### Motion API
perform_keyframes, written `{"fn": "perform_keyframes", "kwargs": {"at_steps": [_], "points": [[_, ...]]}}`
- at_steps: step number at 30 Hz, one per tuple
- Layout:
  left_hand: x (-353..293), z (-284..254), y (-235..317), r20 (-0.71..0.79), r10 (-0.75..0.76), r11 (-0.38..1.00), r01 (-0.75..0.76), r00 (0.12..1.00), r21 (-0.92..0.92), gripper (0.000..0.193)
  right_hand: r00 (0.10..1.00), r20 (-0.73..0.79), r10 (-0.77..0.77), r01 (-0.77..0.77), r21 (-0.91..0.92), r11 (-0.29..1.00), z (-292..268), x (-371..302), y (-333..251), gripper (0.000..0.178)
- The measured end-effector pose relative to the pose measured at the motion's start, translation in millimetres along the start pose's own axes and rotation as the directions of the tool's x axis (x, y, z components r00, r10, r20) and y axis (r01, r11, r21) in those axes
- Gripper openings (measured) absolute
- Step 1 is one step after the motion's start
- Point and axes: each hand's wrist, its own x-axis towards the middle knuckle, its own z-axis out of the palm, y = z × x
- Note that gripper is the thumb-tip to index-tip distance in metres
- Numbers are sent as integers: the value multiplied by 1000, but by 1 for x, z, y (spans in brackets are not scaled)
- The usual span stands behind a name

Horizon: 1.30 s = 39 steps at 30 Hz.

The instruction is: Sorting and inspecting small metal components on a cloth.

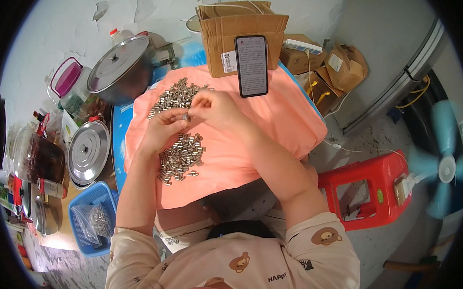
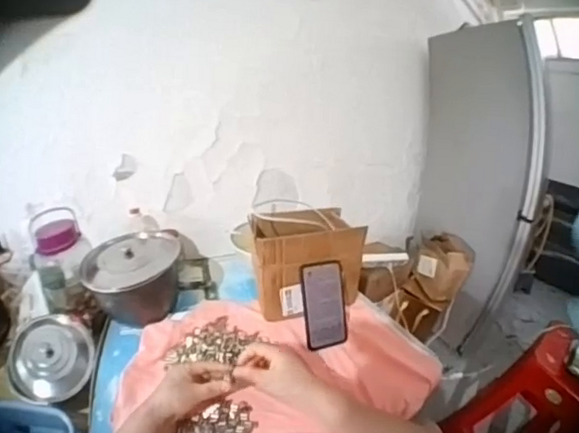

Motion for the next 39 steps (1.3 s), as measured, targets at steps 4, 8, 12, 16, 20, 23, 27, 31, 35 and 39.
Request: {"fn": "perform_keyframes", "kwargs": {"at_steps": [4,8,12,16,20,23,27,31,35,39], "points": [[1,8,-2,-22,-46,973,50,999,227,28,613,-742,-272,36,-317,948,-52,12,11,14],[-3,11,4,-13,-56,965,57,998,255,27,459,-774,-436,-96,-530,842,-85,6,12,17],[-5,12,3,21,-27,952,19,999,305,26,529,-727,-437,-166,-594,787,-90,4,23,19],[-5,16,4,4,-86,924,78,996,373,26,615,-712,-339,-246,-582,775,-89,5,31,20],[-5,17,5,76,-106,927,71,992,369,25,629,-693,-353,-229,-599,767,-92,8,36,21],[-7,18,5,90,-106,940,70,990,335,23,621,-668,-409,-179,-630,756,-91,9,35,21],[-5,14,3,57,-107,934,80,993,348,26,598,-683,-420,-169,-619,767,-86,9,29,21],[-1,16,6,-8,-50,956,51,999,288,26,662,-536,-524,-68,-739,671,-64,6,15,15],[0,7,0,-75,42,966,-22,996,258,26,874,-74,-481,231,-806,544,-7,3,11,10],[6,-1,-8,-143,79,978,-49,987,203,26,973,74,-217,152,-916,372,12,9,5,7]]}}
